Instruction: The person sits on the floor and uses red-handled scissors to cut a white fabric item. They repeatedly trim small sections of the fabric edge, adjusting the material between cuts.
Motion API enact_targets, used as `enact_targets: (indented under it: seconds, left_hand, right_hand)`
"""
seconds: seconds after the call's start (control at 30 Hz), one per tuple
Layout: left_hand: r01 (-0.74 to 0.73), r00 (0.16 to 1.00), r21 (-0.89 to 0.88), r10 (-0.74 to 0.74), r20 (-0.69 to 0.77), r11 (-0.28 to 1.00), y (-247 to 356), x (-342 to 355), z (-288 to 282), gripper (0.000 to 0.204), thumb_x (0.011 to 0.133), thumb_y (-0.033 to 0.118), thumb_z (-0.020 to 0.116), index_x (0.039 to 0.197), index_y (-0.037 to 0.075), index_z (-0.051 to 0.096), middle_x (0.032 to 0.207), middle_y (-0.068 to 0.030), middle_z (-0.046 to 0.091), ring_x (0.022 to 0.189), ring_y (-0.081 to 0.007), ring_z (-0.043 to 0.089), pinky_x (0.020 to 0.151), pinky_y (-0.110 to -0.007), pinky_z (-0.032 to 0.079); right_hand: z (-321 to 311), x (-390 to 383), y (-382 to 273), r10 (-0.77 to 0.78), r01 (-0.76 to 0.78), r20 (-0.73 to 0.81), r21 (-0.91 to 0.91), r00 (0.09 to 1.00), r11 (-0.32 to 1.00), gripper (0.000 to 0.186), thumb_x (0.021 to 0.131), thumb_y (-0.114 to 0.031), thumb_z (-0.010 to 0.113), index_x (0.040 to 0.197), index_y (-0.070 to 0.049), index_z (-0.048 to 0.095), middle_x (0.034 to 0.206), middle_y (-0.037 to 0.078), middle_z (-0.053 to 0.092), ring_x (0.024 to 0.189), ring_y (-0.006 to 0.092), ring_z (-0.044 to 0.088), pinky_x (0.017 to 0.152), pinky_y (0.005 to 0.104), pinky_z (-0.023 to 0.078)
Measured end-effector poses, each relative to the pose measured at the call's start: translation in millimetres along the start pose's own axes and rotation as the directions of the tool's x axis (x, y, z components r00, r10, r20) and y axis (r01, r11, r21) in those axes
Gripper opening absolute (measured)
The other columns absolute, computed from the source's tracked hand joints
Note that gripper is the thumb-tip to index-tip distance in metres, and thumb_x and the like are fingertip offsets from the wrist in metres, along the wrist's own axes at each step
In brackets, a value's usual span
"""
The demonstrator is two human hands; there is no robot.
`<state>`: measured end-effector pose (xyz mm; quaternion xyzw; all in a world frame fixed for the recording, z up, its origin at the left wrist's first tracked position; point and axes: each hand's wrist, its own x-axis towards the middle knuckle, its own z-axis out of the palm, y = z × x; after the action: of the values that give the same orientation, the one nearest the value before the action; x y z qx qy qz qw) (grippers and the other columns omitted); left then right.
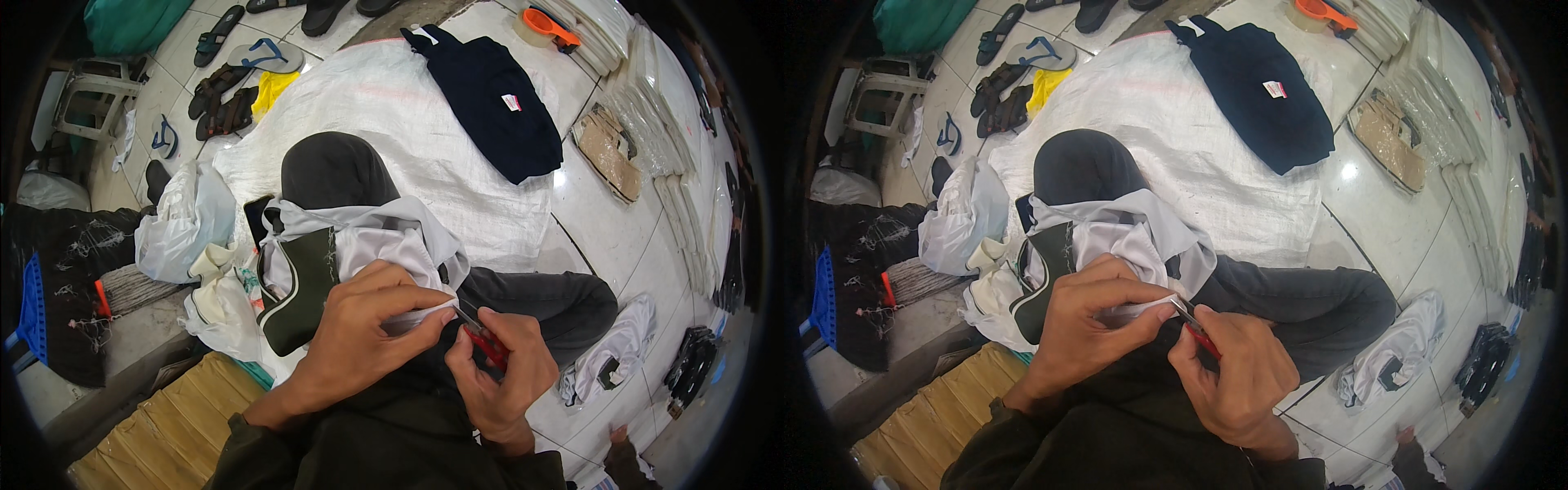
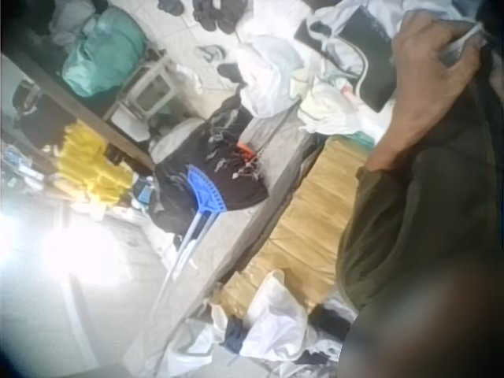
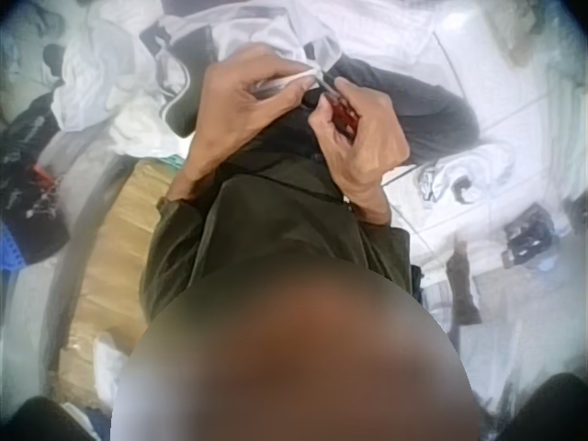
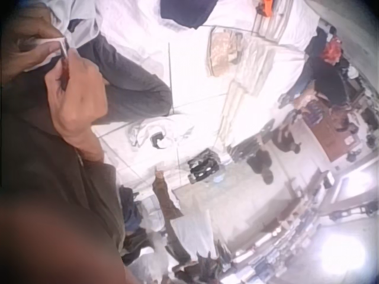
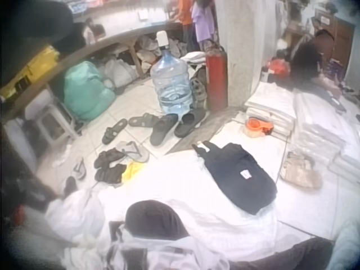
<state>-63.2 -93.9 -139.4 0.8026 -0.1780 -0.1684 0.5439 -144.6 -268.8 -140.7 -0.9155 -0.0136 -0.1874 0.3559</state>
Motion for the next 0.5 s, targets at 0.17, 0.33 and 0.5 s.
enact_targets:
  seconds: [0.17, 0.33, 0.5]
  left_hand:
    - [-0.023, 1.0, 0.019, 0.023, -0.001, 1.0, -1.3, -0.1, 1.2, 0.021, 0.083, 0.008, 0.086, 0.103, 0.004, 0.081, 0.086, -0.0074, 0.069, 0.082, -0.0233, 0.067, 0.071, -0.035, 0.052]
    - [-0.068, 0.998, 0.072, 0.069, -0.009, 0.995, -2.6, 0.3, 3.2, 0.021, 0.082, 0.007, 0.086, 0.102, 0.004, 0.08, 0.084, -0.007, 0.067, 0.081, -0.0241, 0.065, 0.07, -0.035, 0.051]
    - [-0.049, 0.999, 0.024, 0.048, 0.008, 0.999, -3.1, 1.9, 2.4, 0.02, 0.082, 0.005, 0.085, 0.101, 0.003, 0.08, 0.085, -0.0072, 0.069, 0.081, -0.0227, 0.065, 0.071, -0.034, 0.051]
  right_hand:
    - [-0.9, 0.8, -1.2, 0.024, -0.024, 0.013, -0.002, 1.0, 1.0, 0.04, 0.074, 0.009, 0.084, 0.109, 0.007, 0.065, 0.089, 0.018, 0.07, 0.07, 0.0261, 0.071, 0.058, 0.0314, 0.058]
    - [-1.1, 1.4, -2.2, 0.055, -0.055, 0.017, -0.011, 0.998, 0.998, 0.04, 0.076, 0.009, 0.084, 0.111, 0.006, 0.065, 0.09, 0.017, 0.069, 0.071, 0.024, 0.071, 0.059, 0.0304, 0.059]
    - [7.1, 2.1, -2.9, 0.117, -0.111, -0.06, 0.09, 0.991, 0.99, 0.037, 0.075, 0.003, 0.086, 0.108, 0.005, 0.069, 0.085, 0.013, 0.07, 0.067, 0.0225, 0.069, 0.055, 0.0304, 0.054]
